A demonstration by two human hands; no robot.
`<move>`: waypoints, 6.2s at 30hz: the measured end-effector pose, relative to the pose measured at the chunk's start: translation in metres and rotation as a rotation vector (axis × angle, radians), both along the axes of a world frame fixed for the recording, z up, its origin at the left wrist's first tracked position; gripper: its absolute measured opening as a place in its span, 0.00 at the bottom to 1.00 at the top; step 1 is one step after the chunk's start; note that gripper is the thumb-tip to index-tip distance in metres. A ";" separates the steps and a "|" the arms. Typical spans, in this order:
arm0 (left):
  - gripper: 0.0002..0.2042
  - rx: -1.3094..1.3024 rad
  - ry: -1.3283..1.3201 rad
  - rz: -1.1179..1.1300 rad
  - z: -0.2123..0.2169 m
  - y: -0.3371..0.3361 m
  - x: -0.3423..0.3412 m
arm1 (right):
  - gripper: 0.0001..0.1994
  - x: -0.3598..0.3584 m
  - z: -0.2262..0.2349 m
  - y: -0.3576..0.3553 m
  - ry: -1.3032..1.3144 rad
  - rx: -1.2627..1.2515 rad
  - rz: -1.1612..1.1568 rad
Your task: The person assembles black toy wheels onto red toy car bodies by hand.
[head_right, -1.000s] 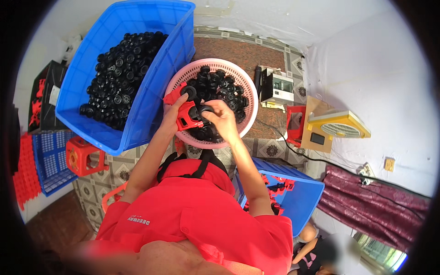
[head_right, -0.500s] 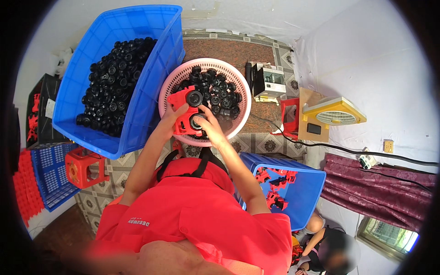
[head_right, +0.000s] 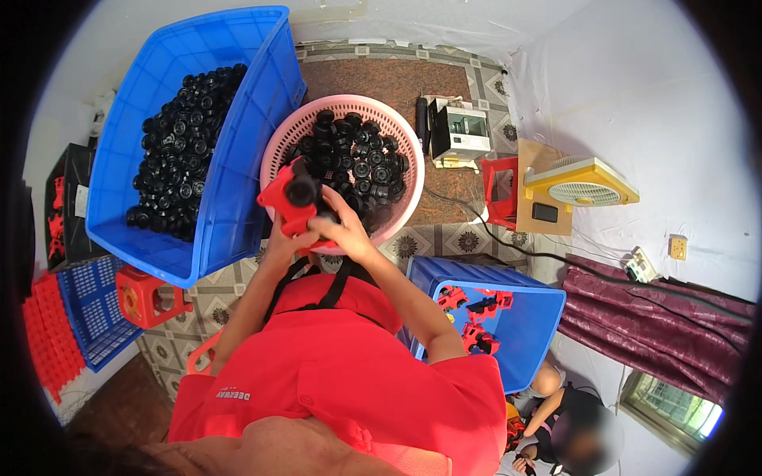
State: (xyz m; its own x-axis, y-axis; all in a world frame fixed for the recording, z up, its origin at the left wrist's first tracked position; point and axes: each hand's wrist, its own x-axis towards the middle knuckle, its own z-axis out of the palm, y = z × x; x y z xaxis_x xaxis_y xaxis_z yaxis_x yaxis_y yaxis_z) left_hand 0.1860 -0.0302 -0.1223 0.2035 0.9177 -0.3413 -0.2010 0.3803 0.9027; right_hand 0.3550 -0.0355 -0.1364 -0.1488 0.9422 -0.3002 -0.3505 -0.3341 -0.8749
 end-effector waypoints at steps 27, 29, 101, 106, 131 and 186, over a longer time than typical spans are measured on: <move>0.30 -0.161 -0.387 0.316 -0.012 0.022 -0.024 | 0.10 0.045 -0.016 0.093 -0.175 0.131 0.058; 0.32 -0.158 -0.304 0.258 -0.006 0.024 -0.019 | 0.09 0.030 0.009 0.073 -0.132 0.165 0.078; 0.54 0.501 0.198 0.304 0.117 0.002 -0.081 | 0.39 -0.050 0.109 0.062 0.071 0.535 0.545; 0.27 0.456 0.019 0.741 0.174 0.069 -0.283 | 0.30 -0.062 0.098 0.047 -0.321 0.552 0.400; 0.29 -0.569 -0.232 -1.078 0.014 -0.100 0.085 | 0.11 0.243 -0.302 -0.376 -0.660 -0.677 -1.600; 0.29 -0.308 -0.427 0.036 0.005 0.001 -0.077 | 0.15 0.062 -0.127 0.089 -1.463 0.060 -0.206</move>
State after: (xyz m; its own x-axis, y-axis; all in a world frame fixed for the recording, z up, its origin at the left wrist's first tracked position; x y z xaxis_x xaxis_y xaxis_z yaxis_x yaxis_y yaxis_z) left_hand 0.1089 -0.0291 -0.1171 0.3539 0.7970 -0.4894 -0.5443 0.6010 0.5852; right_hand 0.4171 0.0534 -0.2637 0.3795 0.9249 -0.0228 0.7994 -0.3402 -0.4952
